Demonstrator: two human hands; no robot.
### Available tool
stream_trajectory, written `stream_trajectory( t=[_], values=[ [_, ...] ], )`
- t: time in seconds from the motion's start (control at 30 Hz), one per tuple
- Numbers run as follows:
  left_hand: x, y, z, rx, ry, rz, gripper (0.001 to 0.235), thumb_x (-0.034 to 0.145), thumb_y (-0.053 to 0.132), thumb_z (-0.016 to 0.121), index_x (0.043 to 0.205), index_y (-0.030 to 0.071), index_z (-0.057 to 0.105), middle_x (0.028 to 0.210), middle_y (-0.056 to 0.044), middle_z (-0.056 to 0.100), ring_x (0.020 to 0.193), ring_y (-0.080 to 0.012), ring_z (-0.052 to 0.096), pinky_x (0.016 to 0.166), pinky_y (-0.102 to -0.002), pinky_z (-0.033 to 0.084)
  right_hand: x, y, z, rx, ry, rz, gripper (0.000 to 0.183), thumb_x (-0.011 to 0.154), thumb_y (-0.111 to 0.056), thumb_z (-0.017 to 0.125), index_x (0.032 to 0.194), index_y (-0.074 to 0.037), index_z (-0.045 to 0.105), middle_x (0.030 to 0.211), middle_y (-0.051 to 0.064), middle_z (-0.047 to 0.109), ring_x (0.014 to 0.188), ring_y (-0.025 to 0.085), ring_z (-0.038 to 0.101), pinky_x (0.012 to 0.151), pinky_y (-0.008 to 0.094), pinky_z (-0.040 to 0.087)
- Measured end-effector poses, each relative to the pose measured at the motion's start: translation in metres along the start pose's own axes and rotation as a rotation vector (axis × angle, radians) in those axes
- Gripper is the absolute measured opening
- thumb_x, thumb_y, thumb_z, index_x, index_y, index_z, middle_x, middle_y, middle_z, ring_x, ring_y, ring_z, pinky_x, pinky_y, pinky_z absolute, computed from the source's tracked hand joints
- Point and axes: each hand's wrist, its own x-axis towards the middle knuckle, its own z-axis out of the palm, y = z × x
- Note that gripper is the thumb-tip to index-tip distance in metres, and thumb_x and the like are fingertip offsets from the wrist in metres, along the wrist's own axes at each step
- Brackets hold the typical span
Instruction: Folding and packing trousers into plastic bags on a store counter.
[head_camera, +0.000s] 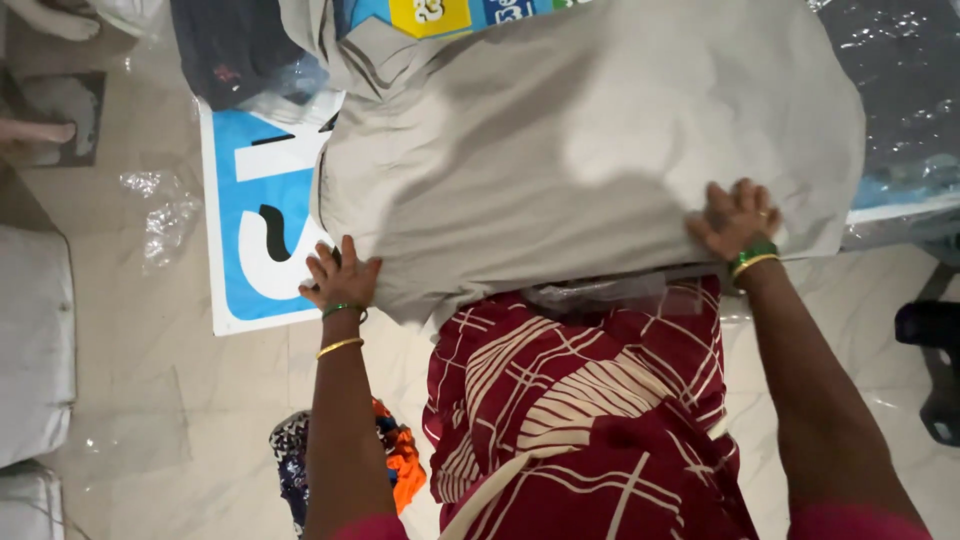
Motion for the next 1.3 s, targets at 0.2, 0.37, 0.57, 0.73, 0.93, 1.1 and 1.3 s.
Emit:
stream_trajectory(
  t=[0.2,0.37,0.57,0.73,0.93,1.1,1.3],
  values=[
    [-0.009,0.008,0.004,-0.071,0.07,-0.092,0.08,0.09,0.063,0.055,0.158,0.03,0.03,0.171,-0.013,0.008,0.157,-0.0372,0.004,0.115,-0.074,0.009,0.001,-0.049,0.012,0.12,0.03,-0.109,0.077,0.088,-0.07,0.05,0.155,-0.036,0.031,0.169,0.016,0.006,0.154,0.042,0.001,0.118,0.067,0.003],
    [0.0,-0.017,0.022,-0.091,0.128,-0.187,0.061,0.098,0.055,0.049,0.154,0.034,0.034,0.171,-0.011,0.011,0.156,-0.0365,0.006,0.111,-0.079,0.012,-0.01,-0.085,0.007,0.022,0.014,-0.254,0.072,0.093,-0.065,0.05,0.158,-0.035,0.036,0.172,0.019,0.012,0.157,0.044,0.007,0.121,0.066,0.008],
    [-0.009,-0.028,-0.007,-0.071,0.092,-0.312,0.056,0.1,0.05,0.047,0.153,0.036,0.035,0.171,-0.017,0.012,0.156,-0.0399,0.011,0.109,-0.079,0.018,-0.003,-0.081,0.043,0.193,0.128,-0.493,0.063,0.097,-0.058,0.051,0.155,-0.033,0.044,0.168,0.023,0.017,0.155,0.046,0.007,0.12,0.063,0.007],
    [0.014,-0.037,0.026,-0.08,0.149,-0.273,0.06,0.097,0.052,0.052,0.151,0.032,0.037,0.17,-0.02,0.014,0.155,-0.0425,0.015,0.107,-0.078,0.02,0.024,-0.044,0.065,0.243,0.198,-0.477,0.056,0.097,-0.051,0.048,0.148,-0.032,0.054,0.165,0.013,0.033,0.155,0.038,0.02,0.125,0.055,0.016],
    [-0.033,-0.03,0.077,-0.005,0.313,0.108,0.072,0.094,0.053,0.06,0.157,0.024,0.038,0.169,-0.018,0.022,0.156,-0.0422,0.021,0.112,-0.075,0.025,-0.01,0.003,0.021,0.041,0.241,-0.09,0.063,0.096,-0.062,0.04,0.15,-0.028,0.044,0.165,0.02,0.015,0.152,0.044,0.007,0.112,0.073,0.007],
    [-0.057,-0.083,0.169,-0.439,0.562,-0.034,0.088,0.091,0.054,0.072,0.156,0.012,0.029,0.162,-0.028,0.02,0.149,-0.047,0.019,0.113,-0.071,0.023,-0.016,0.013,0.008,0.111,0.254,-0.078,0.07,0.095,-0.068,0.041,0.153,-0.028,0.039,0.162,0.026,0.013,0.15,0.047,0.005,0.108,0.076,0.007],
    [-0.096,-0.047,0.123,-1.645,0.104,-0.653,0.103,0.076,0.051,0.077,0.159,0.022,0.023,0.165,-0.009,0.03,0.151,-0.0325,0.026,0.11,-0.063,0.032,0.025,0.073,0.07,0.433,0.517,0.115,0.045,0.097,-0.022,0.065,0.14,-0.009,0.061,0.144,0.015,0.059,0.129,0.033,0.06,0.115,0.045,0.051]
  ],
)
